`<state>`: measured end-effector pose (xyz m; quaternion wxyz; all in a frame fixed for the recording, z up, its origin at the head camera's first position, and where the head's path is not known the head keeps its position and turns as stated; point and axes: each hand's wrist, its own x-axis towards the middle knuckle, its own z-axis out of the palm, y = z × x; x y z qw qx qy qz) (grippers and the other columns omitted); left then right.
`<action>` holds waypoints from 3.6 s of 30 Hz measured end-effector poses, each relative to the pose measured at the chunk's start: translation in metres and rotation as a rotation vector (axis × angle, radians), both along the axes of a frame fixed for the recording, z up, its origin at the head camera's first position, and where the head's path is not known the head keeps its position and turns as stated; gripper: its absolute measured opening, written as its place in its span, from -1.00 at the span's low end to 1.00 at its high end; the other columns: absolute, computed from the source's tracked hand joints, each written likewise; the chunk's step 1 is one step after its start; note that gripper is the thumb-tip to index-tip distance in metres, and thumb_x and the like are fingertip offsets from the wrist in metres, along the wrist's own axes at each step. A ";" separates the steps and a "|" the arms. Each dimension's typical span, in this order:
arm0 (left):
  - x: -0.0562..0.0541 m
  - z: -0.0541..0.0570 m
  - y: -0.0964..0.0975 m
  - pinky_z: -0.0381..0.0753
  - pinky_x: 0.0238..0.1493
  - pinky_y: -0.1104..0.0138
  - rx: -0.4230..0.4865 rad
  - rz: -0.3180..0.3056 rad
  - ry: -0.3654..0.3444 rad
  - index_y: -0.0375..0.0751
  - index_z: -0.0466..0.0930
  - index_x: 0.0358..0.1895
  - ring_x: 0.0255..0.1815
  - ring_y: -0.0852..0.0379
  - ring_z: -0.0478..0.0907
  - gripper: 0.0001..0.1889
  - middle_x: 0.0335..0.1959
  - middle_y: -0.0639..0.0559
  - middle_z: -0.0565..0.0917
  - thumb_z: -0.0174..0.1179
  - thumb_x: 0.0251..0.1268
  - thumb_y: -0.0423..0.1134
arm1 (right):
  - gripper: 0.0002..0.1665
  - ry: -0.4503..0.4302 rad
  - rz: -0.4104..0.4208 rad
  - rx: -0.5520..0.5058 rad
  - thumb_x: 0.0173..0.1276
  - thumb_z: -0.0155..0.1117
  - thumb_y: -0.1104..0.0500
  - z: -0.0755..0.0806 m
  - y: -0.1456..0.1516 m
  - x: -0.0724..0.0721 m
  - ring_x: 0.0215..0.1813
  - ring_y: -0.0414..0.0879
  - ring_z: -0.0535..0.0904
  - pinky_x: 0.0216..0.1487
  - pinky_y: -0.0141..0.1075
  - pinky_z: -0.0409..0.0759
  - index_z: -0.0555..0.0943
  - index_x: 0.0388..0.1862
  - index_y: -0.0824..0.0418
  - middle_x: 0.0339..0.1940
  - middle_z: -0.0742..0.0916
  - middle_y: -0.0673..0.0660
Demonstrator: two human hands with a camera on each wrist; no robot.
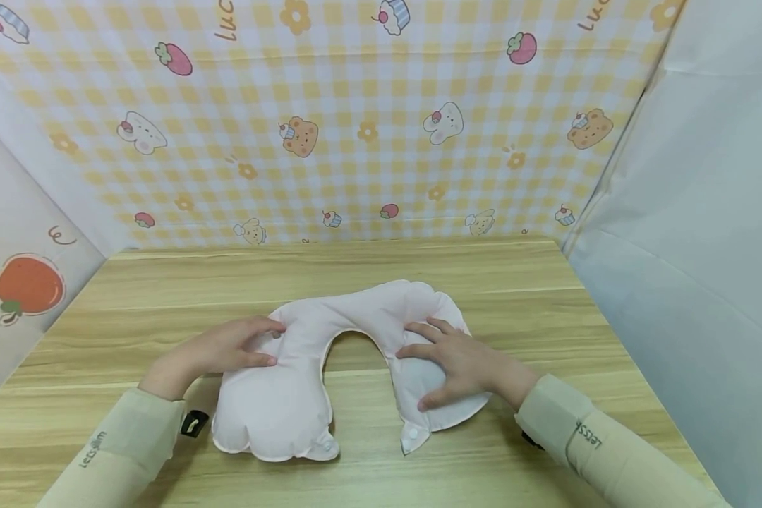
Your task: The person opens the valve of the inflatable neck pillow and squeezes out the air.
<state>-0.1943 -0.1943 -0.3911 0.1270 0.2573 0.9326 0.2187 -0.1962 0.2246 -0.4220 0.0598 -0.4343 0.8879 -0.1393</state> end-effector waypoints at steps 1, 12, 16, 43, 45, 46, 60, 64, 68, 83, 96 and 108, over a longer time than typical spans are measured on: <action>0.000 0.000 0.000 0.35 0.37 -0.18 0.000 0.002 0.001 -0.30 0.50 0.28 0.35 -0.31 0.43 -0.40 0.27 -0.24 0.57 0.33 0.27 -0.03 | -0.11 0.001 0.000 0.003 0.01 0.39 -0.47 0.000 0.000 0.000 0.51 0.38 0.21 0.30 0.35 0.36 0.48 0.34 -0.25 0.55 0.35 0.10; 0.002 0.001 0.000 0.36 0.36 -0.18 -0.006 0.024 -0.018 -0.28 0.51 0.28 0.36 -0.31 0.42 -0.42 0.29 -0.26 0.55 0.33 0.27 -0.04 | -0.11 0.002 0.018 0.005 0.02 0.41 -0.43 0.000 -0.002 -0.001 0.52 0.29 0.22 0.32 0.28 0.38 0.50 0.34 -0.18 0.51 0.42 0.09; 0.002 0.002 0.002 0.37 0.35 -0.17 -0.016 0.027 -0.037 -0.27 0.51 0.28 0.35 -0.30 0.43 -0.42 0.28 -0.25 0.56 0.33 0.27 -0.03 | -0.11 -0.002 0.023 0.010 0.05 0.38 -0.45 -0.002 -0.001 -0.002 0.53 0.30 0.21 0.33 0.29 0.37 0.49 0.35 -0.18 0.51 0.42 0.08; 0.000 0.002 -0.003 0.38 0.35 -0.18 -0.045 0.028 -0.043 -0.19 0.57 0.20 0.34 -0.30 0.43 -0.50 0.30 -0.23 0.52 0.41 0.17 -0.19 | 0.08 0.095 0.062 0.037 -0.02 0.34 -0.56 0.021 0.007 0.009 0.53 0.44 0.16 0.20 0.50 0.32 0.30 0.50 -0.32 0.61 0.24 0.21; 0.000 0.002 -0.004 0.38 0.35 -0.18 -0.046 0.029 -0.045 -0.20 0.57 0.20 0.34 -0.30 0.43 -0.49 0.30 -0.23 0.51 0.41 0.17 -0.19 | 0.09 0.109 0.067 0.033 -0.04 0.32 -0.59 0.017 0.008 0.011 0.51 0.47 0.16 0.13 0.54 0.33 0.31 0.50 -0.33 0.61 0.23 0.21; -0.001 0.002 -0.004 0.38 0.35 -0.17 -0.048 0.029 -0.043 -0.20 0.56 0.21 0.34 -0.29 0.43 -0.49 0.30 -0.23 0.51 0.41 0.17 -0.19 | 0.09 0.109 0.066 0.034 -0.05 0.31 -0.60 0.016 0.008 0.012 0.51 0.47 0.16 0.09 0.55 0.34 0.31 0.49 -0.34 0.61 0.23 0.21; -0.003 -0.002 -0.005 0.36 0.35 -0.20 -0.046 0.027 -0.047 -0.18 0.55 0.23 0.36 -0.33 0.41 -0.46 0.34 -0.26 0.48 0.42 0.18 -0.16 | -0.07 0.050 0.062 0.049 -0.01 0.38 -0.51 0.005 0.005 0.010 0.52 0.36 0.18 0.06 0.46 0.45 0.48 0.36 -0.27 0.58 0.30 0.11; -0.003 -0.001 -0.005 0.37 0.35 -0.20 -0.055 0.033 -0.041 -0.17 0.55 0.23 0.36 -0.33 0.41 -0.46 0.34 -0.27 0.47 0.41 0.18 -0.13 | -0.10 0.088 0.087 0.045 0.01 0.41 -0.46 0.003 0.003 0.009 0.48 0.23 0.25 0.11 0.25 0.53 0.50 0.34 -0.24 0.52 0.36 0.10; -0.004 -0.002 -0.005 0.39 0.33 -0.19 -0.069 0.034 -0.026 -0.15 0.55 0.23 0.34 -0.31 0.44 -0.47 0.34 -0.25 0.48 0.41 0.19 -0.12 | -0.14 0.133 0.105 0.027 0.02 0.41 -0.45 0.002 0.001 0.007 0.40 0.11 0.32 0.00 0.12 0.58 0.52 0.32 -0.22 0.45 0.42 0.09; -0.005 -0.003 -0.004 0.44 0.30 -0.17 -0.077 0.024 -0.018 -0.15 0.55 0.24 0.31 -0.30 0.47 -0.46 0.33 -0.22 0.49 0.41 0.19 -0.11 | -0.23 0.151 0.094 -0.044 0.00 0.49 -0.34 -0.008 0.002 0.004 0.30 0.03 0.33 -0.14 -0.06 0.50 0.55 0.23 -0.26 0.34 0.49 0.07; -0.004 0.000 -0.003 0.43 0.30 -0.19 -0.075 0.016 -0.001 -0.16 0.56 0.24 0.31 -0.31 0.47 -0.45 0.32 -0.21 0.51 0.42 0.18 -0.09 | -0.24 0.194 0.104 -0.093 -0.05 0.52 -0.33 -0.012 0.003 0.002 0.25 0.00 0.33 -0.16 -0.09 0.48 0.56 0.19 -0.25 0.30 0.52 0.05; -0.003 -0.003 -0.004 0.44 0.29 -0.19 -0.071 0.021 0.005 -0.17 0.56 0.24 0.31 -0.31 0.47 -0.45 0.31 -0.21 0.51 0.42 0.18 -0.11 | -0.22 0.170 0.088 -0.080 0.00 0.49 -0.36 -0.011 0.003 0.005 0.28 0.00 0.33 -0.15 -0.05 0.49 0.54 0.24 -0.27 0.33 0.49 0.05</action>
